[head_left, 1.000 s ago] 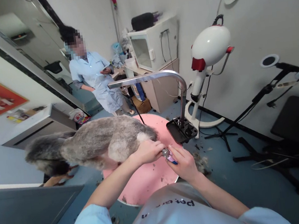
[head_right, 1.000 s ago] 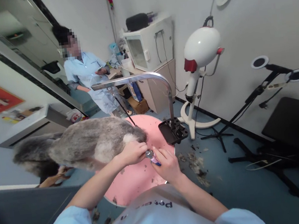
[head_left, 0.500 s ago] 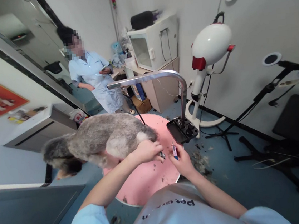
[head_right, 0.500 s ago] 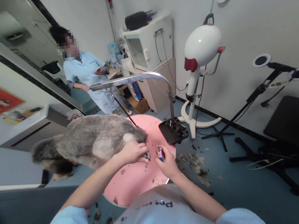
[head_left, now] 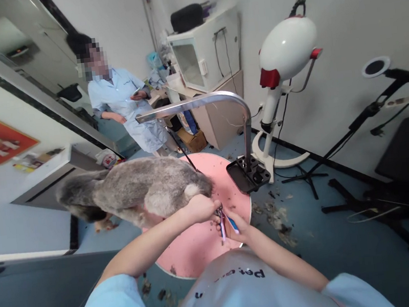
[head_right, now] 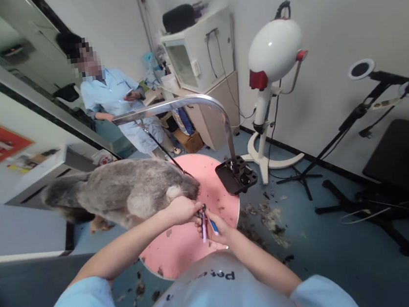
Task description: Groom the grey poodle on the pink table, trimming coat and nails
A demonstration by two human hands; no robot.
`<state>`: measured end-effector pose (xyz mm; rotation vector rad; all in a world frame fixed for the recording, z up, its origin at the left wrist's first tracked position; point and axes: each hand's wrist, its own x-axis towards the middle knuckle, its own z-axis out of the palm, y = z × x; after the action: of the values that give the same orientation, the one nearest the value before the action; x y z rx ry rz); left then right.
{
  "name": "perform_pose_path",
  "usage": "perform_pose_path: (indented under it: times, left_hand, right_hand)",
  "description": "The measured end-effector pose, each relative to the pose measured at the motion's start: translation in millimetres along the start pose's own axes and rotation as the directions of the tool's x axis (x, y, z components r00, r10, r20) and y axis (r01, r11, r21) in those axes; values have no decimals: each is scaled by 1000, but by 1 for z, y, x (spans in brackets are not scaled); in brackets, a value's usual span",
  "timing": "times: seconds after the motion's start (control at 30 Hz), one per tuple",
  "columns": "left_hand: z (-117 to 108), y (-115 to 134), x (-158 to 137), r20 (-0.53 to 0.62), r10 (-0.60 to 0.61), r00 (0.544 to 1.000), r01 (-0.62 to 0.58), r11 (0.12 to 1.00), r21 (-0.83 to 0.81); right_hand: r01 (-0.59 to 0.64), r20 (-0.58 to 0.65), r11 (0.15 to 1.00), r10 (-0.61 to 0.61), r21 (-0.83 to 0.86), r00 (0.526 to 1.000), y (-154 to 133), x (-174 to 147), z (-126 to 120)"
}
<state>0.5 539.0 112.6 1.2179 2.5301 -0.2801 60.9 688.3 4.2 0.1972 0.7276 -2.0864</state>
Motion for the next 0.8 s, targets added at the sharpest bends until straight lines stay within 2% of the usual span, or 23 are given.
perform_pose_path:
  times: [0.07, 0.13, 0.2, 0.23, 0.3, 0.37, 0.43, 0.53, 0.63, 0.7, 0.8]
  left_hand:
    - [-3, -1, 0, 31, -27, 999, 28, 998, -50]
    - [-7, -4, 0, 54, -69, 996, 73, 993, -88]
    - [-12, -9, 1, 113, -116, 987, 128, 986, -108]
    - [-15, -12, 3, 178, -126, 976, 149, 982, -120]
    - [-20, -20, 9, 373, -84, 924, 164, 969, -187]
    - [-22, -31, 17, 557, 29, 830, 171, 938, -303]
    - [-22, -43, 28, 649, 143, 747, 188, 891, -413]
    - [-17, -62, 44, 709, 219, 670, 243, 838, -489]
    - [-11, -76, 59, 755, 205, 623, 302, 828, -473]
    - [-6, -83, 66, 773, 177, 609, 320, 837, -443]
    - [-1, -88, 70, 772, 146, 618, 338, 838, -429]
  right_hand:
    - [18, 96, 1000, -17, -8, 995, -3, 6, 7]
    - [79, 142, 996, -73, -39, 987, -4, 12, 14]
    - [152, 129, 985, -140, -85, 982, -1, 19, 20]
    - [190, 83, 975, -181, -113, 980, 1, 22, 23]
    - [252, -51, 953, -264, -166, 963, 6, 30, 27]
    - [297, -166, 932, -333, -207, 928, 10, 38, 30]
    - [333, -209, 917, -378, -220, 902, 12, 43, 32]
    - [398, -232, 874, -464, -278, 855, 13, 48, 31]
    - [436, -235, 813, -544, -386, 806, 12, 52, 29]
    - [445, -227, 791, -566, -420, 792, 12, 56, 26]
    - [448, -222, 778, -578, -441, 785, 12, 63, 24]
